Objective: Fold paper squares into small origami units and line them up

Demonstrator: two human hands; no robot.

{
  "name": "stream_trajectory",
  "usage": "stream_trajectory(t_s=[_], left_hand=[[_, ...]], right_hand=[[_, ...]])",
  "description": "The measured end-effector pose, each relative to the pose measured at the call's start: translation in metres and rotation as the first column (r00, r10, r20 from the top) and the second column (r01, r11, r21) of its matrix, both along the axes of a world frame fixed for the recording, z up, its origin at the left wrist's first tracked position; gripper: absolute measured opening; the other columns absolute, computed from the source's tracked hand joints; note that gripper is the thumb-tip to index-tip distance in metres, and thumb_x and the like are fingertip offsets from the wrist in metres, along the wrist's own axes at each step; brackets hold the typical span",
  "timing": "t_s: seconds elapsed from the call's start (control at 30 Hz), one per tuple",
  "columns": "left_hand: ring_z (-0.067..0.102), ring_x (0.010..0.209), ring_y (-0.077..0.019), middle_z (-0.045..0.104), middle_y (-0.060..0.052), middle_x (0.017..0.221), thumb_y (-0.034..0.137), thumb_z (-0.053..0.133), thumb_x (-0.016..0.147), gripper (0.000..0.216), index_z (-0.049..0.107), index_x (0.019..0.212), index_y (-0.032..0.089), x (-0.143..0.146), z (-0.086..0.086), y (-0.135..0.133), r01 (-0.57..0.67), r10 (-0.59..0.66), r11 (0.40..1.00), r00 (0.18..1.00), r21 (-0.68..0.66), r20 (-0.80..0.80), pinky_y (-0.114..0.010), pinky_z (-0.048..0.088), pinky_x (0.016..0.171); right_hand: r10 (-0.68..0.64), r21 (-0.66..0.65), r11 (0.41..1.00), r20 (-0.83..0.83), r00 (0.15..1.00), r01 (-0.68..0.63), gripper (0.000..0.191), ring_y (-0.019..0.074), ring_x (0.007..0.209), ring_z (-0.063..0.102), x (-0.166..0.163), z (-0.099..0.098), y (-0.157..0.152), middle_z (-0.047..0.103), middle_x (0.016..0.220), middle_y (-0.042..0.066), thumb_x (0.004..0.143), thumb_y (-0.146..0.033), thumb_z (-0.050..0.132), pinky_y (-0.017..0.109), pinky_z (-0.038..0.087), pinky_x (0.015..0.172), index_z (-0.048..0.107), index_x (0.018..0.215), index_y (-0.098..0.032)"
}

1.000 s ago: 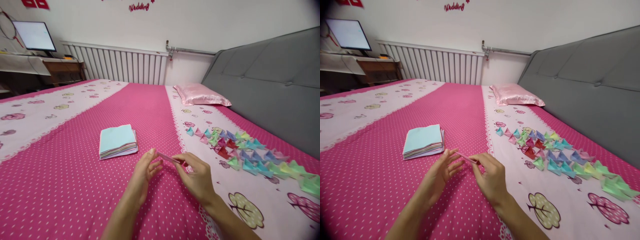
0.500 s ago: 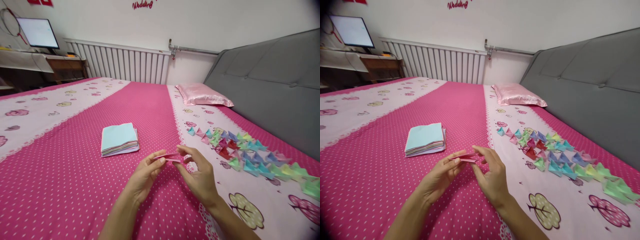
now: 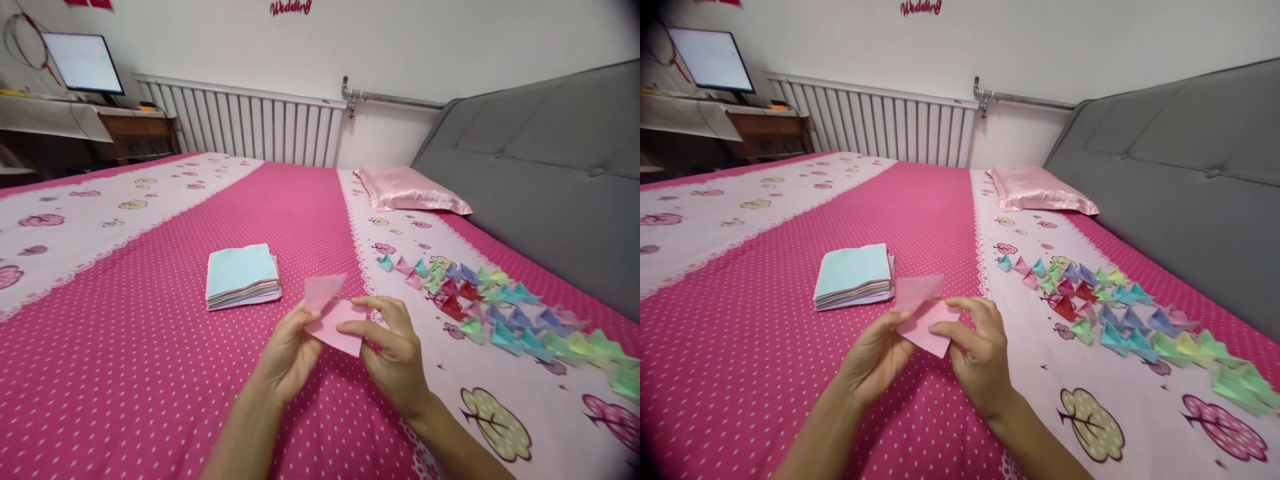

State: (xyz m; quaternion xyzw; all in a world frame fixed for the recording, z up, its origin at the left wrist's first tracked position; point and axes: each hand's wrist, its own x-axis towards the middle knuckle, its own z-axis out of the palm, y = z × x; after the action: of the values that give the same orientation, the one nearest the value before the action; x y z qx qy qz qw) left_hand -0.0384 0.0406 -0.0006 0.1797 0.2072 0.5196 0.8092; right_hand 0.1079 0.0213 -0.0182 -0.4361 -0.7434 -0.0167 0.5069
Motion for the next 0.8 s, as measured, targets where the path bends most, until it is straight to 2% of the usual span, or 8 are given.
stream_trajectory(t_s=[0.13,0.23,0.4,0.63,0.8], left_hand=[[0.058,0.1,-0.0213,0.061,-0.013,0.107,0.006,0.041,0.082,0.044,0.04,0.125,0.009,0.0021,0.0064,0.0002,-0.094,0.094,0.996,0.995,-0.003,0.032,-0.032,0.047,0.089],[0.057,0.102,-0.0215,0.061,-0.015,0.108,0.011,0.036,0.087,0.041,0.037,0.127,0.008,0.0024,0.0067,0.0003,-0.078,0.079,0.997,0.996,-0.011,0.05,-0.033,0.044,0.092],[0.053,0.108,-0.0211,0.06,-0.015,0.11,0.017,0.031,0.09,0.039,0.037,0.128,0.008,0.0013,0.0044,-0.0005,-0.014,0.016,1.0,0.992,-0.014,0.124,-0.035,0.04,0.096],[0.05,0.112,-0.0213,0.059,-0.016,0.112,0.02,0.031,0.091,0.039,0.039,0.126,0.005,-0.0013,0.0015,0.0003,0.044,-0.042,0.999,0.984,-0.004,0.173,-0.034,0.039,0.097],[0.049,0.113,-0.0206,0.057,-0.014,0.116,0.021,0.033,0.09,0.038,0.04,0.124,0.007,0.0008,-0.0007,-0.0012,0.077,-0.079,0.997,0.982,0.015,0.171,-0.033,0.039,0.097]], right_hand=[[-0.037,0.001,0.999,-0.025,0.999,0.037,0.032,0.023,0.108,0.043,-0.0004,-0.001,-0.0016,0.05,0.114,0.004,0.072,-0.001,0.054,0.043,0.04,0.087,0.069,0.08,-0.028],[-0.03,-0.017,0.999,-0.04,0.999,0.029,0.035,0.0237,0.112,0.04,-0.0008,-0.0025,-0.0015,0.046,0.121,0.003,0.071,0.0,0.052,0.045,0.038,0.089,0.069,0.082,-0.028],[0.017,-0.119,0.993,-0.069,0.997,-0.025,0.042,0.0231,0.114,0.038,-0.0018,-0.0042,-0.0005,0.043,0.126,0.002,0.067,0.003,0.048,0.044,0.039,0.09,0.069,0.085,-0.029],[0.035,-0.251,0.964,-0.186,0.982,-0.082,0.026,0.0248,0.115,0.04,-0.0032,-0.0042,-0.0007,0.043,0.128,0.003,0.07,-0.011,0.061,0.046,0.039,0.091,0.068,0.086,-0.031],[0.047,-0.291,0.948,-0.27,0.962,-0.128,0.018,0.0237,0.113,0.044,-0.0029,-0.004,-0.0005,0.047,0.123,0.005,0.072,-0.017,0.062,0.044,0.038,0.092,0.069,0.085,-0.028]])
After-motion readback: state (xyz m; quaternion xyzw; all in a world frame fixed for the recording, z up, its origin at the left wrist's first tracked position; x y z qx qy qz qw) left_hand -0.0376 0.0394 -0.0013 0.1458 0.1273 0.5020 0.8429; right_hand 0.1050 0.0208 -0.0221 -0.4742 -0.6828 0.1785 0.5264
